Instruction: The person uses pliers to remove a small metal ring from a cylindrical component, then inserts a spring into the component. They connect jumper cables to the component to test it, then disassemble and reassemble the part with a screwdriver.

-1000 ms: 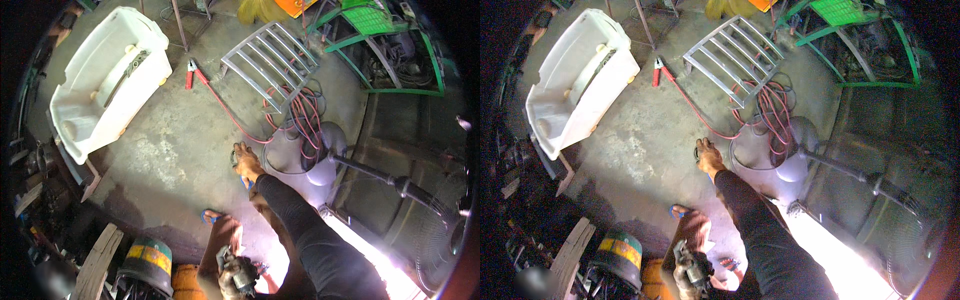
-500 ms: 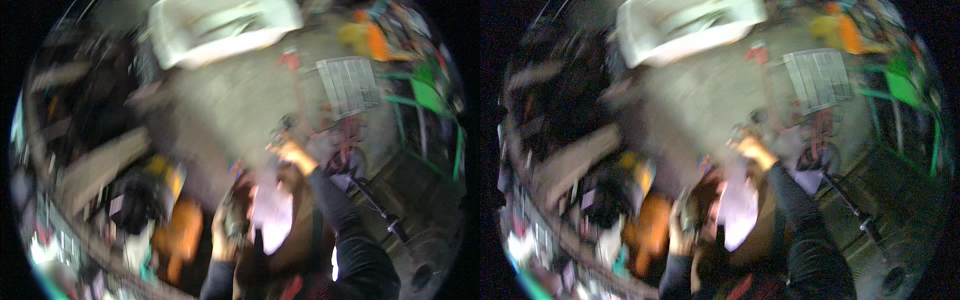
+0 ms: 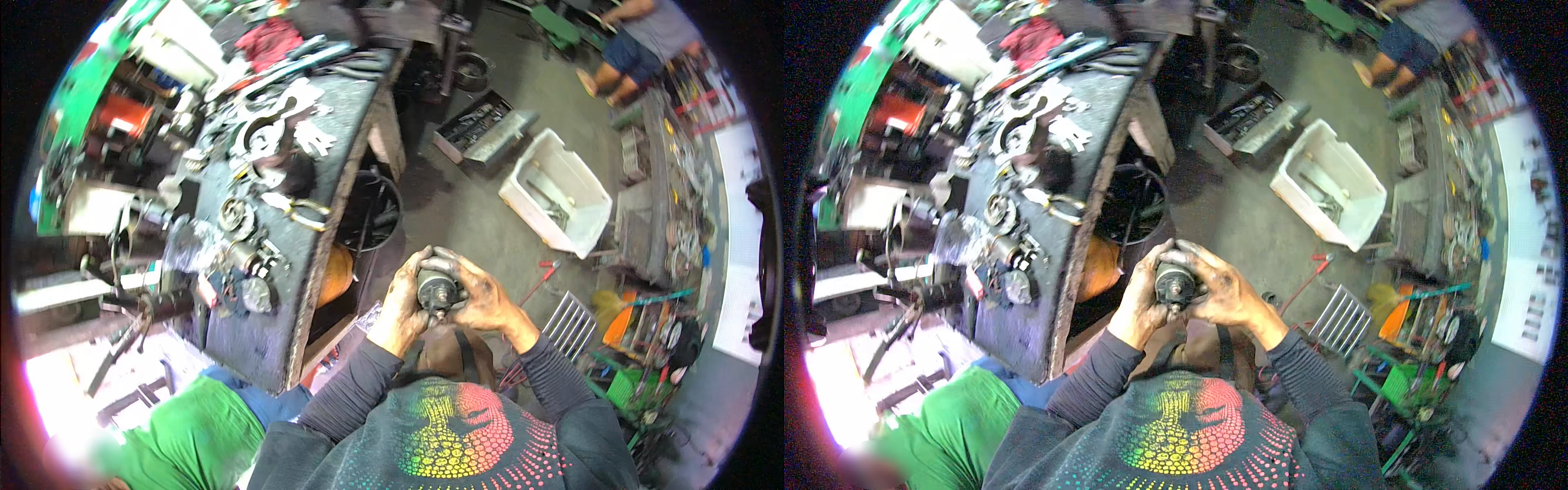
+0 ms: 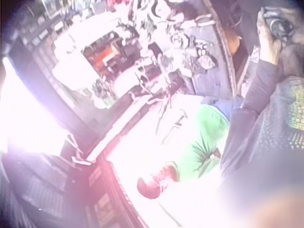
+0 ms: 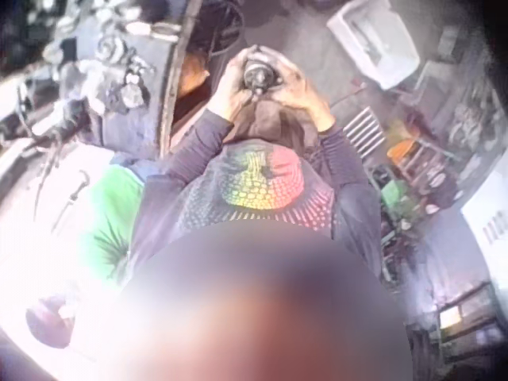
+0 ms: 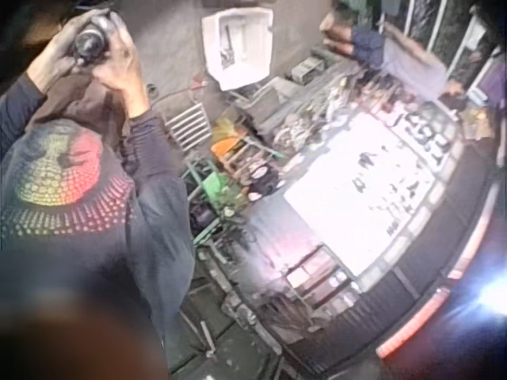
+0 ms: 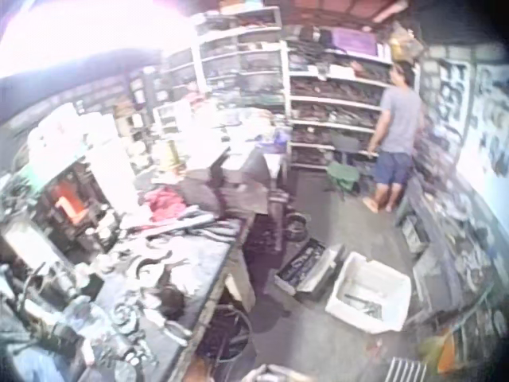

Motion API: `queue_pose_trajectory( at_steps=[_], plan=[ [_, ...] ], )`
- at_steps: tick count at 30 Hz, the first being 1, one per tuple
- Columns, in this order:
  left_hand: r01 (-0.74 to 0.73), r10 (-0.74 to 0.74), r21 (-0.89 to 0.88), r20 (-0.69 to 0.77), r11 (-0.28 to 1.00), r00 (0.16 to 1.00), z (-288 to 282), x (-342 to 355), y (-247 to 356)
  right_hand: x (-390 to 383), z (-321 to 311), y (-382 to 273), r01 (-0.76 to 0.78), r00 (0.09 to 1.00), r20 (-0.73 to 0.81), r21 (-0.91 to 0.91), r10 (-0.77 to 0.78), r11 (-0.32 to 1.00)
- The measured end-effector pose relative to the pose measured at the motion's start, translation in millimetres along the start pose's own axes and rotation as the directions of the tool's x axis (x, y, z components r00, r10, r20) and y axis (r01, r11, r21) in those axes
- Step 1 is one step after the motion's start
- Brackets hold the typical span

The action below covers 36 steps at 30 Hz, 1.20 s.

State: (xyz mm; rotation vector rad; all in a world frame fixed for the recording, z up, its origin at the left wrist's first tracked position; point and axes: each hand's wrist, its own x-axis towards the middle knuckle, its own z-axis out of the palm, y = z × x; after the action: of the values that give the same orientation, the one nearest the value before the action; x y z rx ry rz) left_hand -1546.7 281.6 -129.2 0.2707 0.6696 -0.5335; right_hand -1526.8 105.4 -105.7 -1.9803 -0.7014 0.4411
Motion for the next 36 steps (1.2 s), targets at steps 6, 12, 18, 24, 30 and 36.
queue_pose_trajectory(
  at_steps=[6, 12, 18, 24, 30, 36],
  plan=[
    [-0.246, 0.281, 0.233, -0.131, 0.941, 0.951, -25.5, -53.6, 51.3, 75.4, 47.0, -40.2, 0.132, 0.989, 0.053, 0.098, -0.137, 0.986],
    [-0.482, 0.559, 0.432, -0.065, 0.762, 0.826, -68.2, -80.2, 76.0, 137.1, 88.3, -54.6, -0.027, 0.989, 0.145, 0.248, -0.009, 0.968],
    [-0.396, 0.903, 0.89, -0.038, 0.226, 0.428, -71.7, -102.5, 99.3, 197.1, 105.4, -61.5, -0.118, 0.921, 0.39, 0.257, 0.009, 0.959],
    [-0.881, 0.896, 0.276, -0.343, 0.384, 0.283, -33.7, -87.4, 89.2, 226.3, 119.2, -67.2, 0.217, 0.72, 0.666, 0.047, -0.192, 0.975],
    [-0.962, 0.84, 0.122, -0.521, 0.246, 0.149, -39.4, -90.8, 77.7, 239.1, 117.9, -70.7, 0.232, 0.481, 0.814, 0.24, -0.325, 0.943],
    [-0.958, 0.864, -0.249, -0.441, 0.143, 0.244, -82.6, -103.4, 56.8, 283.4, 133.1, -64.6, 0.016, 0.605, 0.795, 0.058, -0.056, 0.998]
  ],
)
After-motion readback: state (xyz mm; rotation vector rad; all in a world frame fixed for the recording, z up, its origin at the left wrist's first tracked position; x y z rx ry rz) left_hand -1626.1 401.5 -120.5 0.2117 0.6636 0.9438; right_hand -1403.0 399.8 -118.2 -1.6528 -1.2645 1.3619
